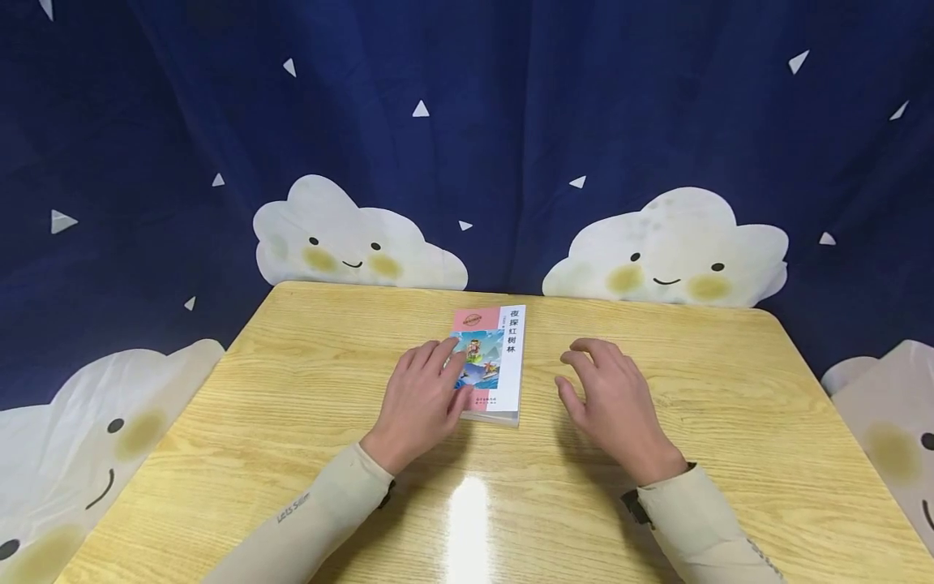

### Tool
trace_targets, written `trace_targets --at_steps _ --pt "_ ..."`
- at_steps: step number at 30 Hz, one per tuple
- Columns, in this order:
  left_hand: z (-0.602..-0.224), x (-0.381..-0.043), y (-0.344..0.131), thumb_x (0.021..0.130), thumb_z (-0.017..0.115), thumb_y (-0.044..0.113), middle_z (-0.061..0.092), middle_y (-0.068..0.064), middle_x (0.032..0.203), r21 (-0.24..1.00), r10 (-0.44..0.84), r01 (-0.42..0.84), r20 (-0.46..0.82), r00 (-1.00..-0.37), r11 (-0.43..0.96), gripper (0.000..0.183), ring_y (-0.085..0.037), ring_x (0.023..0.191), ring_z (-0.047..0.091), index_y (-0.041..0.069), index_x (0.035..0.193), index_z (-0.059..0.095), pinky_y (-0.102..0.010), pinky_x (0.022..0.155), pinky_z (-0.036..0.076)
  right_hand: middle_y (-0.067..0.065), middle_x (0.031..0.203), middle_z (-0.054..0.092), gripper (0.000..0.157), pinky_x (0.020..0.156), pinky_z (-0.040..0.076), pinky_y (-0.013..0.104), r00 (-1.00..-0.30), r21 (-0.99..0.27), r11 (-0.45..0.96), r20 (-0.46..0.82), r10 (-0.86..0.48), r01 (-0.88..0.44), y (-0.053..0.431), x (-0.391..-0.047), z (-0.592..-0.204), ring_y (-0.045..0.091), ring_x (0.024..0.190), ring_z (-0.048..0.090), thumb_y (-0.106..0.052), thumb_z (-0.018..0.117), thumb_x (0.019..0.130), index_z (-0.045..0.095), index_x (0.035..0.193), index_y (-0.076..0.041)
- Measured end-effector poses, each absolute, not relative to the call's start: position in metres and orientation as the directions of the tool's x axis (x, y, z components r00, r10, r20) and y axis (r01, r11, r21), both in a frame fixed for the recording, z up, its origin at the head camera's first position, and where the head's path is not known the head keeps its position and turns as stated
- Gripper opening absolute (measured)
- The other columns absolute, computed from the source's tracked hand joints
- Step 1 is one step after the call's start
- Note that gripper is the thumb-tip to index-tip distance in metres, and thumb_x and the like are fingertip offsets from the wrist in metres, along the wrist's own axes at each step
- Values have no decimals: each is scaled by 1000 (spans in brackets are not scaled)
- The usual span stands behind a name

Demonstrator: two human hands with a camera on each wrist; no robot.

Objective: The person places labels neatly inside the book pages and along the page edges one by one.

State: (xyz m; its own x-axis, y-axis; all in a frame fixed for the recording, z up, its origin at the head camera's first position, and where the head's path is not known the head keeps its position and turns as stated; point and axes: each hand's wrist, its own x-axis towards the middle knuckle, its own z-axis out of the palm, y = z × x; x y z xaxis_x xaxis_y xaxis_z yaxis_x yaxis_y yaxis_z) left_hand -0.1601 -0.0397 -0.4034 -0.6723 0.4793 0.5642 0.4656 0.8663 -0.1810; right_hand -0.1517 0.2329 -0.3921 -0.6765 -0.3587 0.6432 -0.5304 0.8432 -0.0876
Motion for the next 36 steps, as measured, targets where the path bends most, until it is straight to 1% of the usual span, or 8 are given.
trace_targets --at_steps 5,9,14,18,23,26,33,36 --pt "-404 -161 -42 91 66 37 66 -5 126 -162 475 474 566 -674 865 38 -24 112 61 12 119 68 -40 95 51 16 107 67 24 83 53 49 -692 -102 847 632 -349 -521 233 -151 -393 34 100 62 -15 76 80 69 99 -2" --pt "-405 -161 -44 92 65 38 66 -5 126 -132 474 486 537 -697 864 36 -23 114 61 13 117 68 -39 93 52 14 106 67 25 80 54 49 -725 -136 850 600 -338 -509 234 -150 -391 33 99 63 -15 77 80 69 100 -2" --pt "-407 -163 -48 94 64 36 64 -6 131 -16 475 529 462 -748 848 35 -24 118 60 13 119 69 -42 95 53 11 106 68 22 78 55 49 -784 -213 846 533 -319 -489 233 -149 -389 31 99 65 -15 77 83 69 102 -6" --pt "-410 -166 -52 93 65 33 65 -7 131 61 474 548 428 -770 835 34 -24 119 61 12 120 69 -44 96 53 10 107 70 20 78 55 50 -823 -255 847 475 -310 -466 233 -149 -389 30 99 67 -16 75 86 70 104 -7" --pt "-415 -171 -57 93 65 32 65 -6 131 76 477 540 378 -794 838 37 -23 119 61 12 124 66 -42 96 54 11 110 70 22 80 55 51 -862 -284 853 402 -309 -438 233 -151 -392 32 100 68 -18 73 89 70 107 -6" --pt "-419 -174 -60 94 66 31 65 -5 132 94 494 555 350 -796 827 35 -23 119 61 13 124 66 -42 96 54 12 112 70 23 83 55 52 -878 -297 856 367 -306 -423 234 -152 -395 33 102 68 -19 71 90 70 109 -5" --pt "-426 -179 -60 96 63 33 63 -6 136 105 537 578 265 -801 809 38 -24 123 61 14 129 65 -42 94 56 14 113 69 24 84 54 53 -894 -317 857 334 -299 -406 235 -154 -398 35 103 67 -19 70 91 70 111 -5" --pt "-426 -182 -57 97 61 33 64 -5 135 111 538 573 238 -809 812 36 -24 121 61 14 126 67 -41 92 56 14 113 69 25 85 54 54 -897 -321 857 327 -299 -402 235 -155 -399 35 104 68 -19 70 91 70 111 -4"
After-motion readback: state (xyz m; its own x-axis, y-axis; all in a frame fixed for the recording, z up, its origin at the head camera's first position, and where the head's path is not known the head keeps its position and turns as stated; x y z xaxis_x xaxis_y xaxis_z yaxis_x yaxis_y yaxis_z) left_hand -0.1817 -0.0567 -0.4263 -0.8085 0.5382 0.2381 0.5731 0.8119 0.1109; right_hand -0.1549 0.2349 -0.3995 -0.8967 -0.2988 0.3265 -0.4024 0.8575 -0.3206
